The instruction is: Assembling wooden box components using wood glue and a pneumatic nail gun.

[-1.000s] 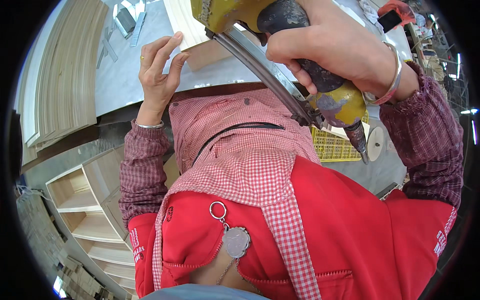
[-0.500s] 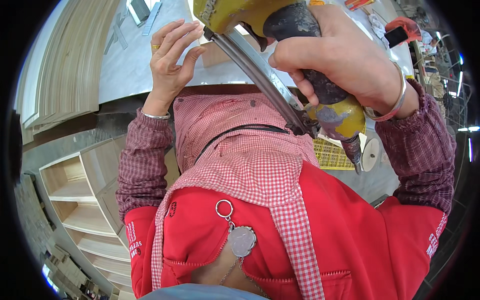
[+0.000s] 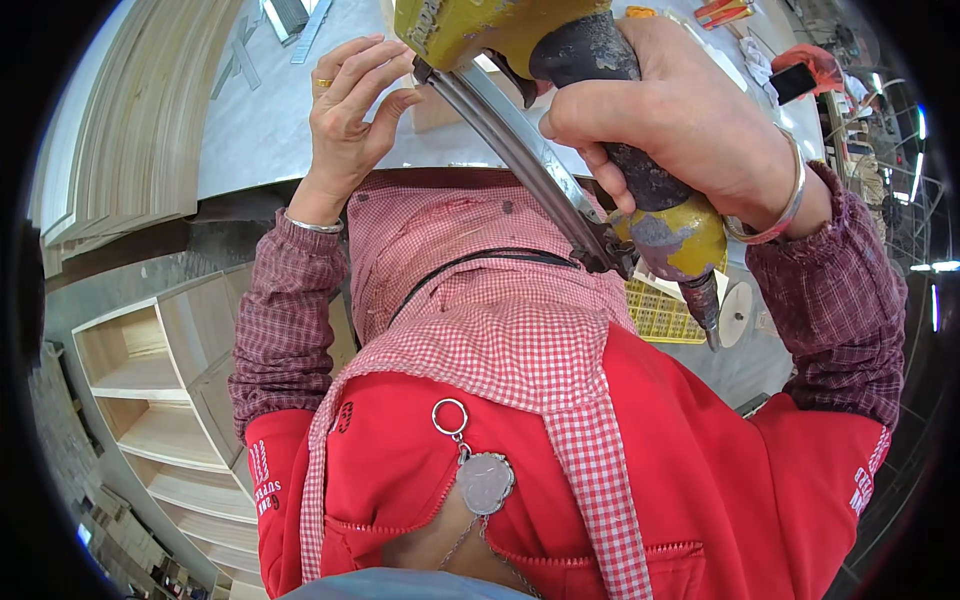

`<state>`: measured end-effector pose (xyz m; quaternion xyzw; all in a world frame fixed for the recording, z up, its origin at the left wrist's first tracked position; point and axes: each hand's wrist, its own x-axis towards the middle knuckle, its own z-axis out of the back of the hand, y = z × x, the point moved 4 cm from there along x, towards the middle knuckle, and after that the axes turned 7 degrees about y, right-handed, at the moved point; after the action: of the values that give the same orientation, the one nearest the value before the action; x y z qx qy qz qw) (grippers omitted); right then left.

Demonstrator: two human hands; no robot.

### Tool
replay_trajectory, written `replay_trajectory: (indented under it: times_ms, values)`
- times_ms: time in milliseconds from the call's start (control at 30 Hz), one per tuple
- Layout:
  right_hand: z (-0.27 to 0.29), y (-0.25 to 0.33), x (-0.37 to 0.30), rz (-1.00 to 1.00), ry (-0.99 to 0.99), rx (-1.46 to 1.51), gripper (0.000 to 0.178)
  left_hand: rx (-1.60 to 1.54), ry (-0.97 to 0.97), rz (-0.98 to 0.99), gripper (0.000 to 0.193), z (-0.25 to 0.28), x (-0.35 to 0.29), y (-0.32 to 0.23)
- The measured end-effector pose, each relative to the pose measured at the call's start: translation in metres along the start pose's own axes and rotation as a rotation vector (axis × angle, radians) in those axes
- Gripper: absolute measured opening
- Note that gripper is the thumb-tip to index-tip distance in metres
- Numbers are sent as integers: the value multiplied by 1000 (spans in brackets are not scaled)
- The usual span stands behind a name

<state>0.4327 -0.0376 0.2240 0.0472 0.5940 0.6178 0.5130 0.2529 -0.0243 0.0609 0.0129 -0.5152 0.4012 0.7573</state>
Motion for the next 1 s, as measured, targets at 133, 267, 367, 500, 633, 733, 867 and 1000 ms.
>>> replay_trajectory:
  times_ms: [133, 267, 367, 500, 633, 733, 867, 1000]
  values:
    - [-2, 0, 1, -20, -4, -36, 15, 4, 0, -1, 34, -1, -1, 0]
    - [-2, 1, -2, -31, -13, -60, 16, 1, -10, -15, 34, -1, -1, -4]
    - [0, 5, -4, -77, -7, -119, 19, 7, -5, -22, 34, 0, 3, -9]
    - [5, 6, -12, -34, -33, -141, 17, -5, 13, 16, 36, 2, 2, -10]
    - [27, -15, -31, 69, -165, -67, 16, -85, 53, 134, 48, 1, -7, -13]
    - [59, -43, -48, 30, -318, 21, 14, -635, -67, 647, 48, -5, -29, -20]
    - [107, -94, -66, 20, -505, 0, 17, -776, 84, 922, 49, -16, -44, -34]
    - [160, -159, -83, -53, -653, -183, 20, -591, 33, 1124, 40, 30, -70, -31]
